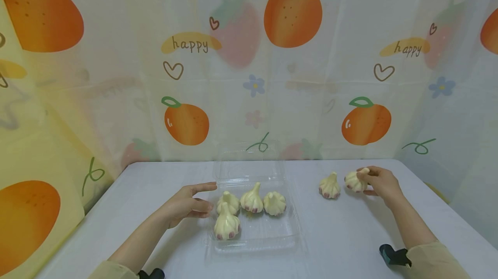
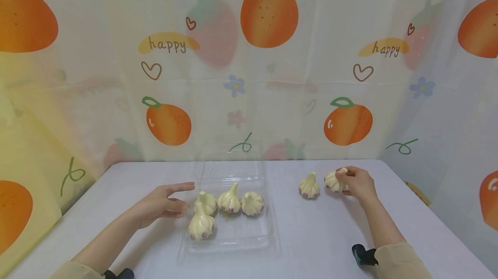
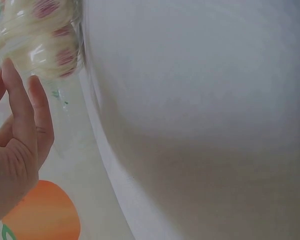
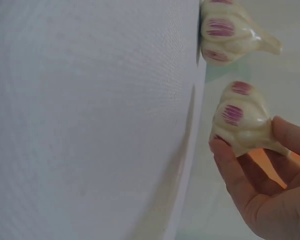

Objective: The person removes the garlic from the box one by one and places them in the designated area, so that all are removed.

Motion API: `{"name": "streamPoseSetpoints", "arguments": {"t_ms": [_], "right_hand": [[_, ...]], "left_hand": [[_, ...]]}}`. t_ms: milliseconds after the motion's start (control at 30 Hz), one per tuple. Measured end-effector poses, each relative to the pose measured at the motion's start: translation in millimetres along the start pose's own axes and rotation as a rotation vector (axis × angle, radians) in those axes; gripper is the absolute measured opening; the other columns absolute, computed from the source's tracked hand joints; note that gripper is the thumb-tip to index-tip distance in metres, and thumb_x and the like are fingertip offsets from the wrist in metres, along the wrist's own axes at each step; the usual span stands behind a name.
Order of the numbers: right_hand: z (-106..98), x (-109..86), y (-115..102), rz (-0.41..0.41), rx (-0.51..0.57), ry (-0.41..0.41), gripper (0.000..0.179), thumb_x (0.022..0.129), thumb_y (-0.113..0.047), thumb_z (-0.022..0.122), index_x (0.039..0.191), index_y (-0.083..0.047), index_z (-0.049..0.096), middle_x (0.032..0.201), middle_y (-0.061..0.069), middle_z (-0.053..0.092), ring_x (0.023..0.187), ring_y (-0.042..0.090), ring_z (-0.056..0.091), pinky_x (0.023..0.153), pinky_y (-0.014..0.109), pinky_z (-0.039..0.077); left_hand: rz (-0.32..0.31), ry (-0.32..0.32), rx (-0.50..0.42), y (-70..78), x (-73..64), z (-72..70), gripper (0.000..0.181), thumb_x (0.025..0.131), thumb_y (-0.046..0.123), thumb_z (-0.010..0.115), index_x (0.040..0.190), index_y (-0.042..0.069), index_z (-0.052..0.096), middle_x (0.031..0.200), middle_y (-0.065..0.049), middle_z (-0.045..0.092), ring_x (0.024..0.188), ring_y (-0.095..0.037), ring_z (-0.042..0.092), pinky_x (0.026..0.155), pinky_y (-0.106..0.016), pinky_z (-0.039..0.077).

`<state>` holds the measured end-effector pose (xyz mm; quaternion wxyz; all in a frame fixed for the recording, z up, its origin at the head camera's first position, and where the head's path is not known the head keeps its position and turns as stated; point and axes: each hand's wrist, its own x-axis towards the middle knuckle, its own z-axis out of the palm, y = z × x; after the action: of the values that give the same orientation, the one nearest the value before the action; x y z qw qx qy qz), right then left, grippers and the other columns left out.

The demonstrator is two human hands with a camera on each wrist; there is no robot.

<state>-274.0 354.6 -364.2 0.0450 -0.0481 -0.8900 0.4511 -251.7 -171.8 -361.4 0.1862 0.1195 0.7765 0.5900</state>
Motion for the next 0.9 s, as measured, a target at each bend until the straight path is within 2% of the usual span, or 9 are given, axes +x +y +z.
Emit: {"name": "streamPoseSetpoints", "arguments": {"t_ms": [167, 300, 567, 900], "right_hand": [[0.1, -0.9, -0.3, 0.024, -0.015, -0.026, 0.054, 0.102, -0.030, 0.051, 0.137, 0.010, 0.049, 0.133, 0.032, 0.054, 0.100, 0.021, 0.062, 0.078, 0.034, 0.064], [0.6, -1.4, -0.7, 0.039, -0.025, -0.038, 0.053, 0.102, -0.029, 0.052, 0.137, 0.010, 0.049, 0.134, 0.033, 0.052, 0.112, 0.036, 0.058, 0.078, 0.034, 0.064], [0.6, -0.6, 0.0, 0.052, -0.049, -0.050, 0.053, 0.101, -0.028, 0.053, 0.135, 0.012, 0.049, 0.123, 0.031, 0.057, 0.104, 0.032, 0.058, 0.077, 0.036, 0.064], [1.8, -0.3, 1.6, 0.049, -0.066, -0.051, 0.052, 0.100, -0.028, 0.054, 0.134, 0.011, 0.051, 0.121, 0.030, 0.058, 0.103, 0.031, 0.059, 0.075, 0.035, 0.064]], "left_hand": [[-0.001, 0.003, 0.005, -0.3, 0.2, 0.1, 0.069, 0.087, 0.003, 0.068, 0.149, -0.002, 0.039, 0.163, -0.018, 0.026, 0.085, -0.010, 0.063, 0.080, -0.025, 0.062], [-0.003, 0.006, 0.006, -1.0, 0.6, -0.1, 0.069, 0.087, 0.003, 0.068, 0.149, -0.001, 0.039, 0.162, -0.018, 0.027, 0.085, -0.011, 0.063, 0.080, -0.025, 0.062], [-0.003, 0.009, 0.008, -0.2, 0.4, 0.2, 0.068, 0.087, 0.003, 0.067, 0.149, -0.001, 0.039, 0.161, -0.018, 0.029, 0.087, -0.011, 0.063, 0.080, -0.026, 0.062], [-0.005, 0.006, 0.011, 0.7, -0.2, 0.6, 0.068, 0.087, 0.002, 0.067, 0.149, -0.002, 0.038, 0.162, -0.018, 0.026, 0.087, -0.011, 0.063, 0.080, -0.025, 0.062]]}}
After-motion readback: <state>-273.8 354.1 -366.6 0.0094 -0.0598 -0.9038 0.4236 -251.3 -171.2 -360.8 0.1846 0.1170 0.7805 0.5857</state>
